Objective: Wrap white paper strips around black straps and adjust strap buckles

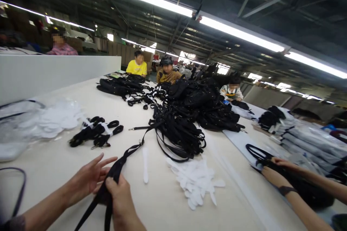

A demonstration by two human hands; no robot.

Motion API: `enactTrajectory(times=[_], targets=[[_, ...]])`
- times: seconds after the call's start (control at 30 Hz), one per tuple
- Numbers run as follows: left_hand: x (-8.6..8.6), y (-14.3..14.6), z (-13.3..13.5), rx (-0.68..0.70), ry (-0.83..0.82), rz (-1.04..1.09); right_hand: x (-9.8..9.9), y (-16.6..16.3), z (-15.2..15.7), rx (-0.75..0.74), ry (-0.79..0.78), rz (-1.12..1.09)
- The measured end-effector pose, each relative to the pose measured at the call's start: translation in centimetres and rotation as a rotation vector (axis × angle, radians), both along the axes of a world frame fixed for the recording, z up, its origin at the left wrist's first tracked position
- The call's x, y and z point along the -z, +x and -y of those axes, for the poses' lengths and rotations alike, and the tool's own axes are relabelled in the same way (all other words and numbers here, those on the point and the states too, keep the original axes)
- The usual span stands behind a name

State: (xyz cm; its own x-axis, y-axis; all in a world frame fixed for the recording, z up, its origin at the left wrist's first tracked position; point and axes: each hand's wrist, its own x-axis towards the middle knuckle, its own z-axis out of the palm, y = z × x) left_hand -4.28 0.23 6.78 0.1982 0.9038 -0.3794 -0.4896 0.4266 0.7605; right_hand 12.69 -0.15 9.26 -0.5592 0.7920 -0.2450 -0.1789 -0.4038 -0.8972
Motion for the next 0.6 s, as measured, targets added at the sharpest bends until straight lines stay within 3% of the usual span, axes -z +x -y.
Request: enactTrajectory(times=[0.07, 0.13, 0.23, 0.33, 0.43, 0.53, 0.6], targets=[[0.7, -1.3, 1.8, -0.025, -0.047, -0.013, 1.6, 0.5, 0.4, -0.196, 0.13, 0.208], [1.6, -2.4, 2.9, -0.095, -0.091, -0.088, 2.0, 1.7, -0.6, -0.279, 0.378, 0.432], [2.8, -3.6, 3.3, -0.173, -0.157, -0.362, 2.4, 3.9, -3.0, -0.173, 0.763, 0.737], [3.8, -4.0, 2.9, -0.21, -0.08, -0.632, 3.6, 6.3, -5.6, -0.135, 1.02, 0.995], [4.8, -3.9, 2.5, -0.243, 0.13, -0.83, 4.7, 9.4, -7.8, -0.136, 1.071, 1.238], [5.2, -3.6, 1.1, -0.215, 0.267, -1.122, 4.9, 12.7, -9.3, 0.023, 0.981, 1.495], [5.1, -3.4, -1.0, -0.201, 0.304, -1.272, 4.5, 14.1, -9.4, 0.096, 0.983, 1.549]])
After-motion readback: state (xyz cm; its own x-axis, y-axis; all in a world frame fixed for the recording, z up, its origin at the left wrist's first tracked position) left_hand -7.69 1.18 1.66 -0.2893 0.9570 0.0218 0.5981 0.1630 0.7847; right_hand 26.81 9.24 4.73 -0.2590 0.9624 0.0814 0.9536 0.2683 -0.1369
